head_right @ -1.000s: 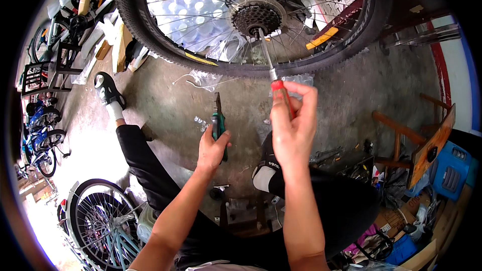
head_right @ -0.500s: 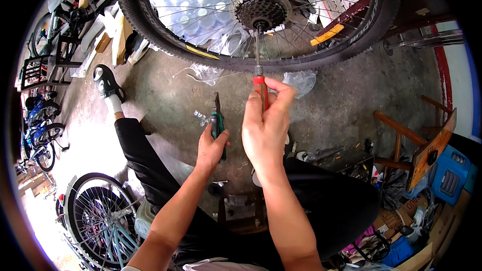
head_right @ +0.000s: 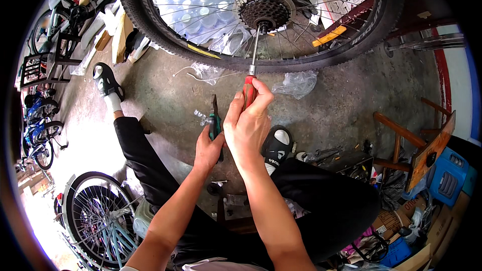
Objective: The person sits on a stool and uses a screwdriver to work on a bicycle wheel's cassette, then uses pliers to handle a small part near the hub. They use a cloth to wipe the wheel and finally use a wrench to adjust the axle nuts while holding the wheel upright.
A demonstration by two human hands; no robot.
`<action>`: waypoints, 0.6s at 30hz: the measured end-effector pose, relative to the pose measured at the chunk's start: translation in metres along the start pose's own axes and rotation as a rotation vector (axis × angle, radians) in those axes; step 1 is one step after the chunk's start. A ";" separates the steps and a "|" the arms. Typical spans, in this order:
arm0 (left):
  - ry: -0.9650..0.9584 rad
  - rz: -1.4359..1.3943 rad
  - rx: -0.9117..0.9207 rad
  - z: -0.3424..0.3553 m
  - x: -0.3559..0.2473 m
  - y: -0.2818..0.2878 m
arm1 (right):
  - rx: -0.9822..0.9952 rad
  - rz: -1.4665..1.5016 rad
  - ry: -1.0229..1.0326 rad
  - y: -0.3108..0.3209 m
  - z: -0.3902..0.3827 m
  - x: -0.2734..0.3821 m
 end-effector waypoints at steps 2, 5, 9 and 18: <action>-0.006 0.003 -0.003 -0.001 0.000 0.001 | -0.013 -0.011 0.011 -0.002 0.001 -0.005; 0.018 -0.026 -0.008 -0.003 0.004 0.001 | -0.016 0.048 -0.052 -0.006 0.003 -0.003; 0.020 -0.053 -0.014 -0.001 0.013 -0.002 | -0.028 0.143 -0.050 -0.014 0.001 -0.016; -0.005 -0.031 -0.065 0.003 0.013 0.013 | 0.014 0.795 -0.306 -0.035 0.007 -0.075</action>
Point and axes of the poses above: each hand's wrist, its own z-axis towards the middle knuckle, its own y-axis out of the back of the hand, x = y × z, the point moved 2 cm from there along z, towards the middle knuckle, and after that the axes turned 15 degrees about z, right-handed, at the moved point
